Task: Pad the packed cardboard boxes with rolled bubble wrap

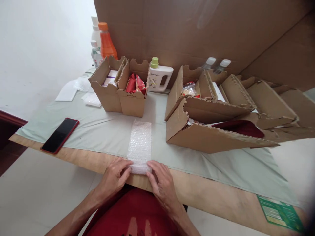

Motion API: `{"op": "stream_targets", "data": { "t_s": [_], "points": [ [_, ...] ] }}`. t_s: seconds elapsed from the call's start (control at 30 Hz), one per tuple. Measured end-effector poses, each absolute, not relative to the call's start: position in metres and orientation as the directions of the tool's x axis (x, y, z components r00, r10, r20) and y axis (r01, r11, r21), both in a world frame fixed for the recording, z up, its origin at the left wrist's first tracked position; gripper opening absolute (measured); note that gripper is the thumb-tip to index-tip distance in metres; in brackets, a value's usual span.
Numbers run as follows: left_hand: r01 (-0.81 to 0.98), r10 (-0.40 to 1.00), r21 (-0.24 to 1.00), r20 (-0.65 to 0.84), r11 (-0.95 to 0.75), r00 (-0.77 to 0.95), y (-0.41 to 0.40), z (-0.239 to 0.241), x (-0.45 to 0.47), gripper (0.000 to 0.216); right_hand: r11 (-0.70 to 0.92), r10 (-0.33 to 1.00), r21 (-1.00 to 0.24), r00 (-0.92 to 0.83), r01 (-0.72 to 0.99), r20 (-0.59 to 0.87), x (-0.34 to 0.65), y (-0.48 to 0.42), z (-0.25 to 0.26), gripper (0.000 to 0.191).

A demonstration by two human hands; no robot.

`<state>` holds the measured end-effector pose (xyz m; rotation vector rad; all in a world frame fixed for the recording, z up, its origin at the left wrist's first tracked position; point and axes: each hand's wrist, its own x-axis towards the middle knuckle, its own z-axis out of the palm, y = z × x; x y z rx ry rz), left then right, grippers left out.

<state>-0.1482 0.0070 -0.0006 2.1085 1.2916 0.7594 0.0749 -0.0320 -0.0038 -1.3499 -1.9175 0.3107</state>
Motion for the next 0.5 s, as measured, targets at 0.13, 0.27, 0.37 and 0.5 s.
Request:
{"op": "stream_targets", "data": {
  "t_s": [0.13, 0.27, 0.37, 0.5],
  "points": [
    [0.661, 0.942, 0.676, 0.177, -0.326, 0.283, 0.016, -0.009, -0.138, 0.023, 0.469, 0.839, -0.410, -0.250, 0.782, 0.483, 0.078, -0.035, -0.002, 0.026],
    [0.679, 0.930, 0.635, 0.251, -0.367, 0.268, 0.017, -0.010, -0.136, 0.028, 0.534, 0.822, -0.342, -0.382, 0.773, 0.422, 0.075, -0.024, -0.007, 0.027],
    [0.635, 0.853, 0.569, 0.357, -0.522, 0.382, 0.009, -0.002, -0.142, 0.030, 0.522, 0.838, -0.412, -0.358, 0.747, 0.412, 0.074, -0.018, -0.003, 0.025],
    [0.529, 0.780, 0.582, 0.368, -0.618, 0.506, 0.005, 0.005, -0.145, 0.029, 0.462, 0.886, -0.563, -0.333, 0.685, 0.322, 0.079, -0.025, 0.006, 0.025]
  ]
}}
